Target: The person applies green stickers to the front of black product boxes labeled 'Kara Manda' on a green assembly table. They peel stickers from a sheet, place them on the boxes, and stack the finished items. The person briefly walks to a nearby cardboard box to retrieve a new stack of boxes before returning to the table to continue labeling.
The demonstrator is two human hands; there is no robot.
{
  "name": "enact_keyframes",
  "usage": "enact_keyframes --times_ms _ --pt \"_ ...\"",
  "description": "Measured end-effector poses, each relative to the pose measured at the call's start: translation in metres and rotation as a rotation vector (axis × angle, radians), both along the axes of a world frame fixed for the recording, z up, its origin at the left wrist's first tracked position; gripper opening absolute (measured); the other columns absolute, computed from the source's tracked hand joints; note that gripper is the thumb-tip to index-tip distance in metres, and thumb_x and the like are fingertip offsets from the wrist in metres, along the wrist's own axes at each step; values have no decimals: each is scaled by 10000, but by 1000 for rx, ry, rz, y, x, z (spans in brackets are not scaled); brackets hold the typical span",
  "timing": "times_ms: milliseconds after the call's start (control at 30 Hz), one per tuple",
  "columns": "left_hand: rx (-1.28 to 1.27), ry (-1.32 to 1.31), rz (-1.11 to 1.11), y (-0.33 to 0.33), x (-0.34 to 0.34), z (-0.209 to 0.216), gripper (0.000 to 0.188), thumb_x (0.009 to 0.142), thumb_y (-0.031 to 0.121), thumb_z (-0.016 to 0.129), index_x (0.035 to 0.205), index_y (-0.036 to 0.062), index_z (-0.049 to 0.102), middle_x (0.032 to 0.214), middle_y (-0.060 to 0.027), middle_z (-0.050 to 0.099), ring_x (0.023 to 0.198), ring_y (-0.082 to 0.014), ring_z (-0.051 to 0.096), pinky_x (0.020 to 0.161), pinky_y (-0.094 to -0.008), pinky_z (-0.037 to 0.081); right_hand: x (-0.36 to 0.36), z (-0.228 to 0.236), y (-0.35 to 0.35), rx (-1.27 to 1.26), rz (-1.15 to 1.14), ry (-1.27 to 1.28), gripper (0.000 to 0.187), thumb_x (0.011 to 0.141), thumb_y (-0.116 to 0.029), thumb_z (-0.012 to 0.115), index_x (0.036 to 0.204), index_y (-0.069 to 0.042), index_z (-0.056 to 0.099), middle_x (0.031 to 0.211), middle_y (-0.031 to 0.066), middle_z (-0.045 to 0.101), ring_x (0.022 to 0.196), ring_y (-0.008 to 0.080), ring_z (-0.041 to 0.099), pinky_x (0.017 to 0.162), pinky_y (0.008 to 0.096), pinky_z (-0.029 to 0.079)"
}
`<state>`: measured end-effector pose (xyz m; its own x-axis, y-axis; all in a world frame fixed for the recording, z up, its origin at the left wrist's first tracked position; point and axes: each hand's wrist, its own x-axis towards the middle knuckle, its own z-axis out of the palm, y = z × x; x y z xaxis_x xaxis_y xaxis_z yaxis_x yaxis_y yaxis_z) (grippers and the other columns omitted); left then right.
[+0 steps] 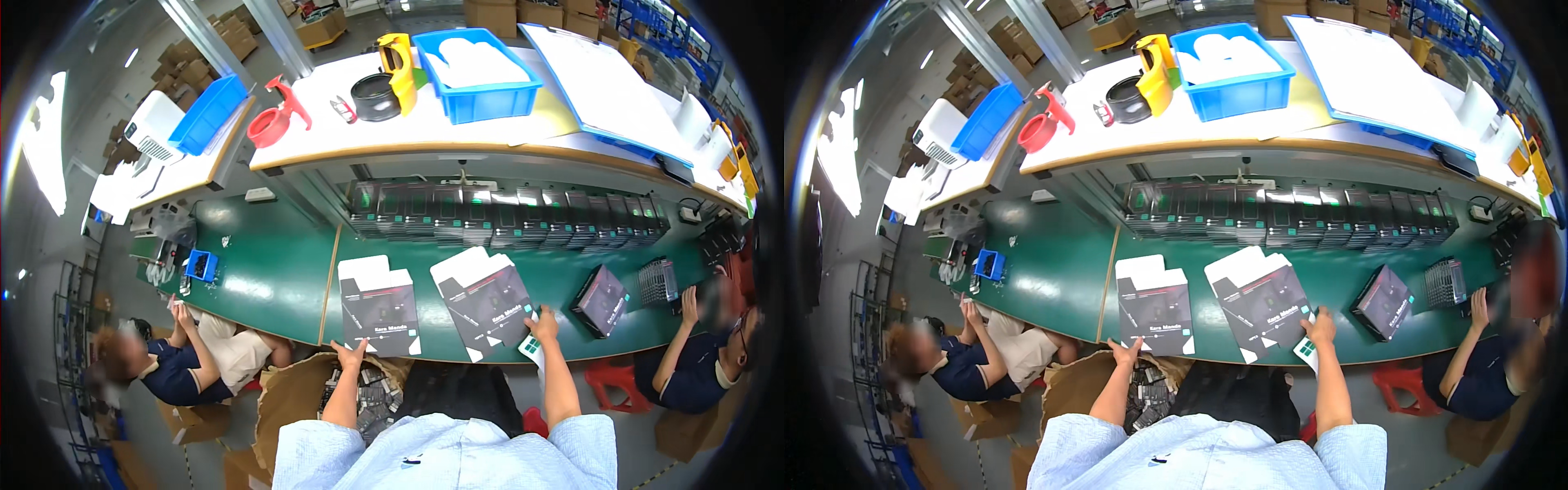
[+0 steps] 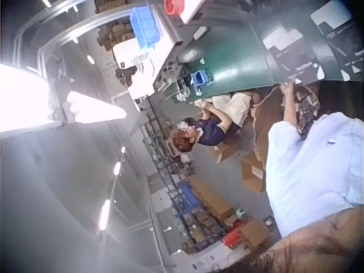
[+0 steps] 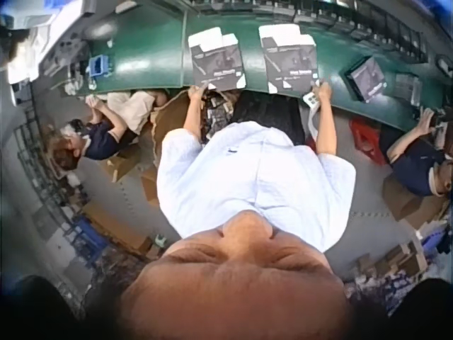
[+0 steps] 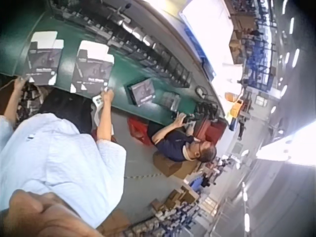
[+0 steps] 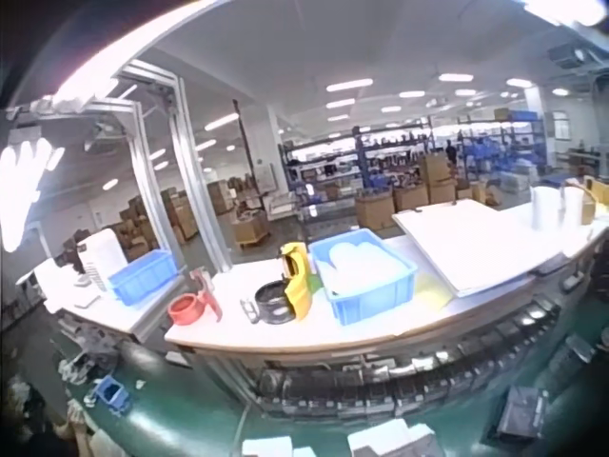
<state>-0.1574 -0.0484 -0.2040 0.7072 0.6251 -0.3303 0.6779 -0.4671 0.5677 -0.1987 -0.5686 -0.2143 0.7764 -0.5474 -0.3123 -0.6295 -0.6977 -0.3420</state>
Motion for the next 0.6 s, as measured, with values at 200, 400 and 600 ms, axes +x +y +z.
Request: enact_keyframes --times_ms 200,400,600 --pt "-501 70 6 27 -16 10 522 649 237 822 1023 -33 578 993 -123 637 839 -197 632 708 -343 531 -54 -7 13 246 -122 -73 403 667 -299 787 876 2 621 755 170 651 745 322 640 690 380 486" --pt "-757 56 58 28 -38 6 335 745 171 754 996 18 593 956 -82 648 822 -167 629 679 -349 526 -71 11 30 495 -266 -217 195 778 -160 694 763 11 602 601 49 586 555 98 521 528 283 426" --pt "-587 -147 48 35 -43 -33 366 726 106 761 1030 4 584 968 -74 644 851 -161 604 762 -297 479 -67 21 38 365 -304 -269 187 776 -179 694 834 -13 630 598 81 568 557 161 533 565 317 443"
